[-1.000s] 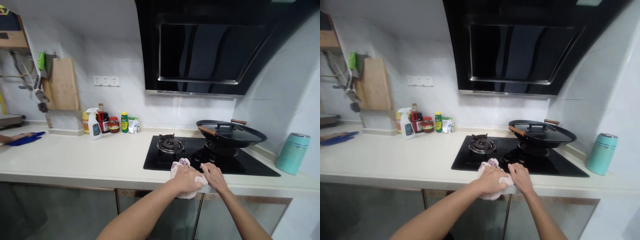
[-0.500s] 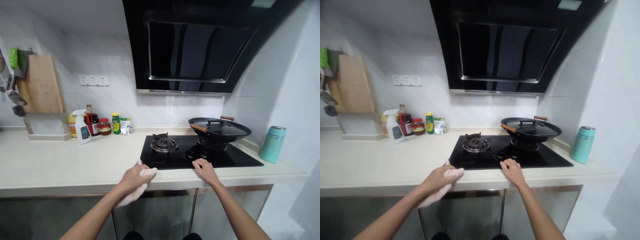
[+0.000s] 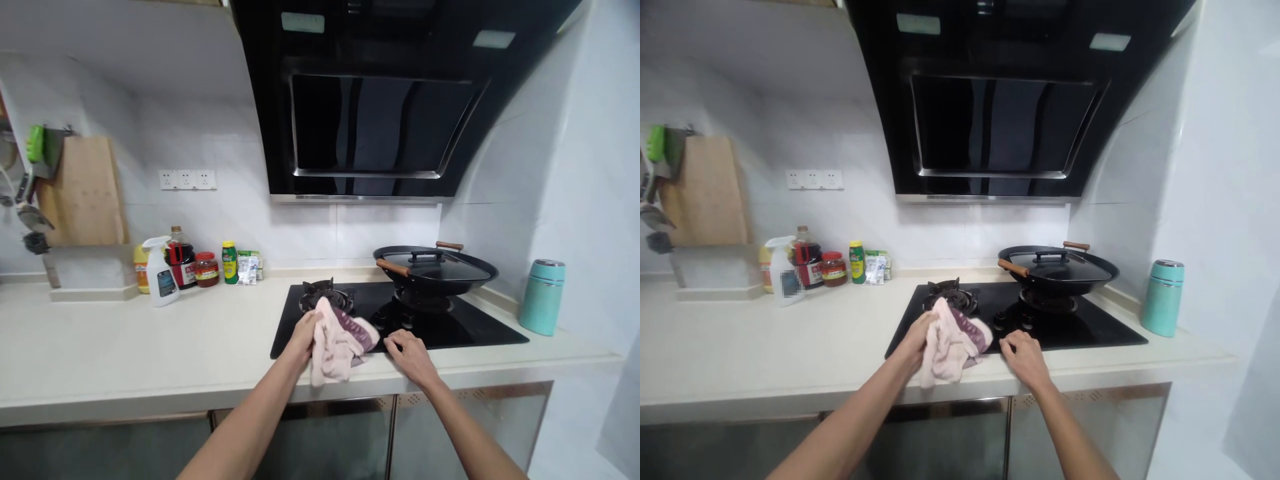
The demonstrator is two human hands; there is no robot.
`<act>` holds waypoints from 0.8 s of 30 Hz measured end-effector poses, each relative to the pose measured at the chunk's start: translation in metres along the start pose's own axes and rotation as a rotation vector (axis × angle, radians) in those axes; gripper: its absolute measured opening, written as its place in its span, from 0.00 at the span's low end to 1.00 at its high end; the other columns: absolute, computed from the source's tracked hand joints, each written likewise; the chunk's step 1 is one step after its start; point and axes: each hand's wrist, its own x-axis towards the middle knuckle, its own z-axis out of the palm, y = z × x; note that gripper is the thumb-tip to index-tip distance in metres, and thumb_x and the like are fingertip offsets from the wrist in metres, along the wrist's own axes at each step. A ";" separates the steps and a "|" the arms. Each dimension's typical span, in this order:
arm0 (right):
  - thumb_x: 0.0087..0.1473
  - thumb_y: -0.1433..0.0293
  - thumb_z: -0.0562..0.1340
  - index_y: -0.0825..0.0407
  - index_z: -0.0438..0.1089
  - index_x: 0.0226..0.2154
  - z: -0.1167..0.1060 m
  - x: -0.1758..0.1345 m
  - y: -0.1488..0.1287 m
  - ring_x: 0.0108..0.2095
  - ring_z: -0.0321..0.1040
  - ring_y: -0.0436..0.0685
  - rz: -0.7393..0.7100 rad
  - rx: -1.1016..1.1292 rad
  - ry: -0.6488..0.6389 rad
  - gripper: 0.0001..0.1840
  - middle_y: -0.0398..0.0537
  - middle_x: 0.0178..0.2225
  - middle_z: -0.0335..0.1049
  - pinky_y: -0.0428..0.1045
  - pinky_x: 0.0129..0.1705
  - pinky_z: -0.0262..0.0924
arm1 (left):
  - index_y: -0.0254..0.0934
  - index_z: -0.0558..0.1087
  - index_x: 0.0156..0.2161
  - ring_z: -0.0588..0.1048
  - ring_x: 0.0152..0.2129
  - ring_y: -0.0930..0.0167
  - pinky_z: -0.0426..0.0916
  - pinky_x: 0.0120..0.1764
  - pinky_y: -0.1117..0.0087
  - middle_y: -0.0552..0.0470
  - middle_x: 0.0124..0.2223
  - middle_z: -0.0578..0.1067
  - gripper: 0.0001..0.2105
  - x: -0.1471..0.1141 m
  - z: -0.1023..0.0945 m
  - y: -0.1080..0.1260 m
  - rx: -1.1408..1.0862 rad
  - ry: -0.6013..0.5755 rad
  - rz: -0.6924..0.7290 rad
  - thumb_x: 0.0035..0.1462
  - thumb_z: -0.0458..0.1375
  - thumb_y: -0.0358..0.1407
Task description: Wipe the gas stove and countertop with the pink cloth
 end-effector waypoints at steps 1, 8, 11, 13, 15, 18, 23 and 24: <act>0.65 0.57 0.51 0.45 0.77 0.32 0.001 0.000 0.000 0.48 0.70 0.58 -0.004 0.003 -0.003 0.22 0.47 0.42 0.77 0.53 0.54 0.58 | 0.36 0.77 0.37 0.79 0.40 0.61 0.73 0.46 0.61 0.44 0.38 0.81 0.14 0.004 -0.007 -0.001 0.108 0.037 0.030 0.49 0.65 0.44; 0.63 0.59 0.51 0.45 0.78 0.33 0.002 -0.004 0.003 0.48 0.69 0.58 -0.002 0.011 0.008 0.20 0.46 0.43 0.76 0.54 0.54 0.58 | 0.39 0.80 0.36 0.74 0.52 0.57 0.63 0.60 0.57 0.43 0.49 0.81 0.10 -0.014 -0.110 0.038 0.857 0.202 0.119 0.50 0.59 0.36; 0.62 0.58 0.52 0.44 0.78 0.33 0.001 -0.005 0.002 0.49 0.69 0.59 0.001 0.022 0.045 0.20 0.46 0.44 0.76 0.56 0.54 0.58 | 0.37 0.81 0.37 0.73 0.54 0.52 0.62 0.60 0.51 0.39 0.51 0.80 0.11 -0.043 -0.158 0.051 1.056 0.254 0.103 0.52 0.58 0.38; 0.62 0.56 0.52 0.44 0.79 0.36 0.002 -0.003 -0.007 0.50 0.69 0.61 0.019 0.046 0.122 0.21 0.48 0.47 0.75 0.58 0.55 0.60 | 0.37 0.81 0.38 0.72 0.54 0.50 0.63 0.58 0.49 0.38 0.52 0.79 0.13 -0.060 -0.185 0.053 1.237 0.277 0.104 0.55 0.57 0.40; 0.62 0.54 0.52 0.44 0.79 0.41 0.008 0.004 -0.028 0.53 0.68 0.62 -0.004 0.072 0.165 0.22 0.50 0.50 0.74 0.59 0.57 0.60 | 0.38 0.82 0.42 0.73 0.53 0.50 0.65 0.56 0.50 0.39 0.53 0.79 0.17 -0.071 -0.204 0.049 1.447 0.294 0.098 0.60 0.53 0.43; 0.63 0.50 0.53 0.41 0.74 0.56 0.026 0.019 -0.082 0.61 0.62 0.64 -0.088 0.074 0.009 0.27 0.52 0.62 0.66 0.61 0.63 0.56 | 0.39 0.80 0.50 0.72 0.55 0.52 0.66 0.56 0.51 0.41 0.56 0.78 0.22 -0.076 -0.214 0.040 1.603 0.310 0.101 0.64 0.49 0.47; 0.56 0.33 0.52 0.38 0.48 0.73 0.064 0.039 -0.182 0.73 0.35 0.78 -0.023 0.011 -0.507 0.50 0.53 0.75 0.39 0.75 0.69 0.33 | 0.38 0.79 0.53 0.71 0.57 0.55 0.64 0.60 0.55 0.42 0.57 0.79 0.26 -0.073 -0.213 0.034 1.557 0.298 0.143 0.63 0.49 0.52; 0.52 0.30 0.54 0.38 0.46 0.73 0.070 0.042 -0.197 0.73 0.30 0.81 -0.033 -0.004 -0.570 0.55 0.54 0.76 0.35 0.77 0.68 0.28 | 0.38 0.79 0.53 0.72 0.57 0.55 0.63 0.60 0.55 0.42 0.56 0.79 0.27 -0.072 -0.214 0.034 1.541 0.311 0.144 0.63 0.48 0.53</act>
